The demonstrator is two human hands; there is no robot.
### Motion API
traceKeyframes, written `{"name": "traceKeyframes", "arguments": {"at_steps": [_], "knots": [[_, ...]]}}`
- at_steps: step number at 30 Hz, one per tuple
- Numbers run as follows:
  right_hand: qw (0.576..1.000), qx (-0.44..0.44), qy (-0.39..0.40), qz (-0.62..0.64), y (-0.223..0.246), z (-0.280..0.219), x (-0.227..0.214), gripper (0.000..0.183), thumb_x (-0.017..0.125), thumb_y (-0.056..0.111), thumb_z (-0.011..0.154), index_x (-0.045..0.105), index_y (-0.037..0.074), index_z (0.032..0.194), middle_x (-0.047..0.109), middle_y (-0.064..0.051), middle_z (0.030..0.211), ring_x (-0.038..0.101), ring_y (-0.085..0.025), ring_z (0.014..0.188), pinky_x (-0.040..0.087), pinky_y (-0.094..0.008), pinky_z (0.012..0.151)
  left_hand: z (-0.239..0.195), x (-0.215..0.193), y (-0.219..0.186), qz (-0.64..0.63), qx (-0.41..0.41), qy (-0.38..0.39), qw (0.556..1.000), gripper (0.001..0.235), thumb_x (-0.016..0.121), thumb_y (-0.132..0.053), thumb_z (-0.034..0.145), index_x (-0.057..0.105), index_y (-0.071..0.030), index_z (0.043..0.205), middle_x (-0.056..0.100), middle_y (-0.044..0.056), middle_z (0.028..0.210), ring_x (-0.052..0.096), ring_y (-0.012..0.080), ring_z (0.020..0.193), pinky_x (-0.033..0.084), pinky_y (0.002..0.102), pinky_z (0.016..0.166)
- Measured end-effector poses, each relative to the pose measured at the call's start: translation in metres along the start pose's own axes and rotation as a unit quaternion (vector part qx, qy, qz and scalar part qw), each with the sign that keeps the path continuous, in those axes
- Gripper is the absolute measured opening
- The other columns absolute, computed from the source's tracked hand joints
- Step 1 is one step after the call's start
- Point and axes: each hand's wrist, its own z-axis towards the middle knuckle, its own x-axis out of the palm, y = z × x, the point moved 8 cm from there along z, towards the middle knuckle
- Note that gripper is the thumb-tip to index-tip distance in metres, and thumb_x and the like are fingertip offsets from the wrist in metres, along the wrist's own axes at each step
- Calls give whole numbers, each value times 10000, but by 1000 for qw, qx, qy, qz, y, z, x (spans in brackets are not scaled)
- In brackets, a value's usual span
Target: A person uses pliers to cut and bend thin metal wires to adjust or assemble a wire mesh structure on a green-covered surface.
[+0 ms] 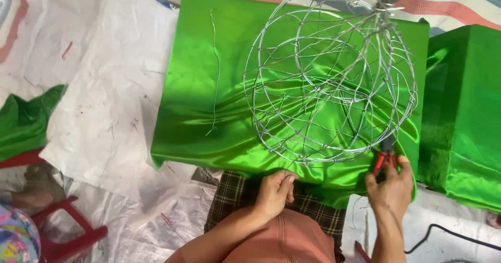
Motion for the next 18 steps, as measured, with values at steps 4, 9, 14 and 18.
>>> {"name": "traceKeyframes", "arguments": {"at_steps": [4,9,14,18], "knots": [[998,2,-42,45,-35,8,8,458,652,184,860,702,-17,1268,472,-263,1536,484,-512,1266,418,-594,1023,5,-12,2,-28,11,11,1000,225,522,-145,1066,710,-21,1072,601,26,597,599,118,496,535,260,504],[998,-10,-54,19,-28,10,3,454,677,177,860,710,-10,1272,481,-229,1550,481,-522,1227,460,-635,931,12,-23,5,-77,29,11,997,238,493,-152,1086,687,-17,1114,614,35,637,621,115,494,523,236,437],[999,-17,-31,-28,8,24,-7,458,690,210,870,691,26,1291,486,-169,1558,502,-481,1149,534,-619,737,7,-26,8,-20,26,-4,999,249,489,-170,1089,705,-46,1078,570,0,587,559,102,450,505,247,442],[972,-82,-136,-173,19,21,-19,532,752,493,883,768,157,1295,572,-118,1558,468,-329,1098,449,-401,744,5,-31,-5,40,29,-14,999,201,516,-114,1067,710,-67,1050,550,-31,551,532,83,450,500,245,461]]}}
